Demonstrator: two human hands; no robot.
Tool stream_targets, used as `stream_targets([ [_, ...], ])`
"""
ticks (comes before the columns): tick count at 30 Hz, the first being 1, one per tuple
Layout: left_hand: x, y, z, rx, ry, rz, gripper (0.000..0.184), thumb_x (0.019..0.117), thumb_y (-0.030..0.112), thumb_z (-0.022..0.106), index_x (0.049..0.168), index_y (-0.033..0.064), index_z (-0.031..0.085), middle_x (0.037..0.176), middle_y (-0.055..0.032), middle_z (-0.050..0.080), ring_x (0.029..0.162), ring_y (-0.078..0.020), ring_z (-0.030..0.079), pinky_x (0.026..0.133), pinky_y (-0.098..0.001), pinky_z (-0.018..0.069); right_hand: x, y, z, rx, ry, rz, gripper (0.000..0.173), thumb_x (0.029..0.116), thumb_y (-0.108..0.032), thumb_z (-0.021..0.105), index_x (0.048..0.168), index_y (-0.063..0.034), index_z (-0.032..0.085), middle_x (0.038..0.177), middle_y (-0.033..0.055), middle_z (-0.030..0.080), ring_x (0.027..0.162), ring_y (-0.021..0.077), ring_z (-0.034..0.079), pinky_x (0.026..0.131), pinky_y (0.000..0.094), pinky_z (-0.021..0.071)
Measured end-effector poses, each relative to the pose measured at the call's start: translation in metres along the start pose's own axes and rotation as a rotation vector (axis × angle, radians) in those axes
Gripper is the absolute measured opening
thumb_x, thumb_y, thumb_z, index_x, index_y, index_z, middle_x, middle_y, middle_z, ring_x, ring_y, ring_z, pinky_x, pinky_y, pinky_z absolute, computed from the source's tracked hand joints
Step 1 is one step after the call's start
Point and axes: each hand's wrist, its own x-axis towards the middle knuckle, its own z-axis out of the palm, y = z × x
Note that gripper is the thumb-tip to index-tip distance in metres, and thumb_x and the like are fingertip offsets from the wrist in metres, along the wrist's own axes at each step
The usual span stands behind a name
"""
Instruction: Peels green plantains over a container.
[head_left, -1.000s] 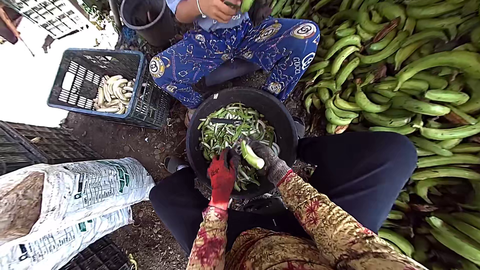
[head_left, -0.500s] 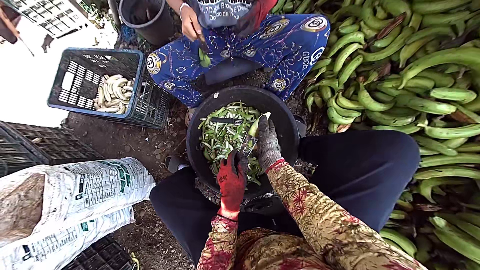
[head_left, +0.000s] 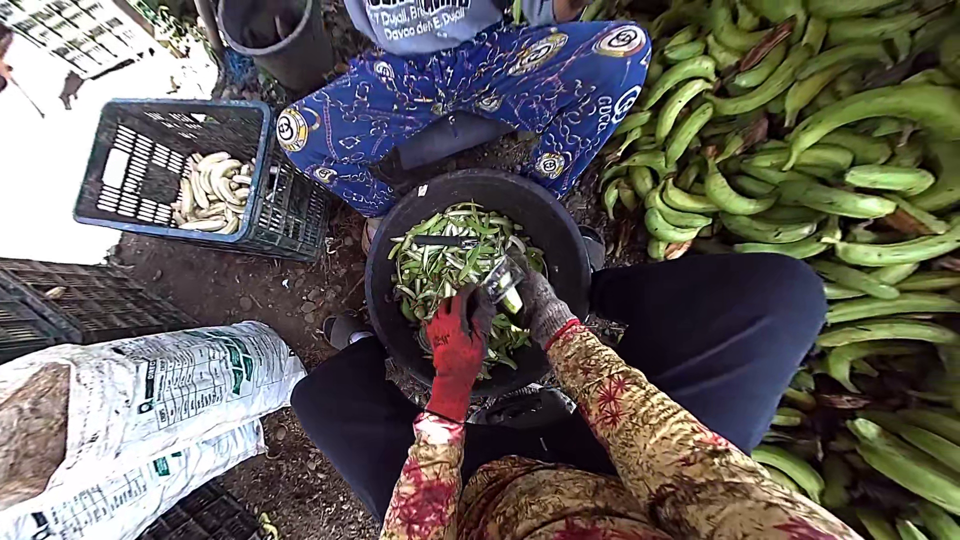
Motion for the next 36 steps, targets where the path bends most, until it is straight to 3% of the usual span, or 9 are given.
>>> stream_targets([
  [3,-0.024,0.003,0.011,0.078,0.164,0.081,0.054,0.0957,0.051,0.051,0.13,0.0136,0.069,0.119,-0.0207,0.069,0.107,-0.0432,0.066,0.086,-0.0626,0.0508,0.001,-0.011,0.015,0.378,0.037,0.131,0.065,0.1005,-0.07,0.035,0.122,-0.0122,0.056,0.09,0.0067,0.065,0.073,0.0168,0.064,0.062,0.0359,0.055],
  [8,-0.029,-0.003,0.014,0.124,0.219,0.058,0.051,0.0945,0.045,0.054,0.13,0.0125,0.07,0.119,-0.0229,0.068,0.106,-0.045,0.066,0.085,-0.0624,0.0503,-0.002,-0.009,0.026,0.531,0.136,0.171,0.059,0.1044,-0.06,0.037,0.126,-0.0082,0.052,0.095,0.0104,0.062,0.078,0.0194,0.064,0.069,0.0384,0.0565],
  [12,-0.017,0.002,0.003,0.055,0.062,-0.064,0.044,0.0992,0.032,0.053,0.138,0.0127,0.065,0.123,-0.0237,0.067,0.109,-0.0447,0.065,0.088,-0.064,0.0499,-0.013,0.002,0.024,-0.08,0.197,-0.06,0.054,0.11,-0.048,0.033,0.142,-0.0095,0.051,0.126,0.0157,0.063,0.11,0.0269,0.063,0.092,0.0498,0.0524],
  [15,0.006,0.002,-0.011,0.027,-0.107,-0.165,0.042,0.1063,0.027,0.045,0.144,0.0166,0.06,0.127,-0.023,0.066,0.11,-0.0414,0.066,0.093,-0.0615,0.0507,-0.016,0.009,0.012,-0.482,0.029,-0.266,0.05,0.1117,-0.038,0.032,0.152,-0.0122,0.044,0.143,0.0175,0.056,0.128,0.0305,0.057,0.106,0.0551,0.0458],
  [18,0.031,-0.003,-0.022,0.056,-0.217,-0.224,0.042,0.1097,0.033,0.04,0.147,0.0223,0.057,0.13,-0.0225,0.064,0.114,-0.0427,0.064,0.095,-0.0641,0.0477,-0.019,-0.001,-0.003,-0.456,-0.258,-0.238,0.046,0.1093,-0.039,0.04,0.144,-0.0116,0.053,0.128,0.0118,0.064,0.112,0.0193,0.063,0.098,0.0426,0.0523],
  [21,0.042,-0.007,-0.025,0.085,-0.217,-0.258,0.041,0.1101,0.035,0.041,0.146,0.0225,0.057,0.129,-0.0223,0.065,0.114,-0.0431,0.064,0.095,-0.0654,0.0478,-0.013,-0.001,-0.012,-0.356,-0.44,-0.074,0.045,0.1054,-0.035,0.048,0.144,-0.0131,0.055,0.115,0.0121,0.07,0.097,0.0222,0.07,0.086,0.0431,0.0589],
  [26,0.021,-0.004,-0.014,-0.026,-0.147,-0.043,0.043,0.1069,0.035,0.043,0.142,0.0177,0.06,0.124,-0.0177,0.068,0.111,-0.0362,0.066,0.093,-0.0593,0.0519,-0.005,-0.001,-0.01,0.109,-0.18,0.134,0.053,0.108,-0.055,0.033,0.125,-0.0114,0.057,0.084,0.0086,0.07,0.064,0.0171,0.066,0.053,0.0302,0.0555],
  [32,-0.023,-0.007,0.002,0.11,0.057,0.305,0.058,0.0981,0.058,0.04,0.129,0.0203,0.071,0.116,-0.0173,0.071,0.105,-0.0402,0.067,0.085,-0.0616,0.0505,0.0,-0.016,-0.015,0.636,-0.19,0.359,0.043,0.107,-0.047,0.036,0.102,-0.0095,0.057,0.078,0.0034,0.063,0.062,0.0098,0.063,0.056,0.0231,0.0553],
  [36,-0.017,-0.006,0.003,0.108,0.061,0.229,0.052,0.0976,0.051,0.046,0.13,0.0182,0.071,0.118,-0.0187,0.069,0.106,-0.0424,0.066,0.084,-0.0625,0.0493,-0.003,0.002,-0.014,0.388,-0.168,0.238,0.042,0.1043,-0.048,0.045,0.113,-0.01,0.06,0.085,0.0051,0.065,0.072,0.0144,0.064,0.064,0.0321,0.0571],
])
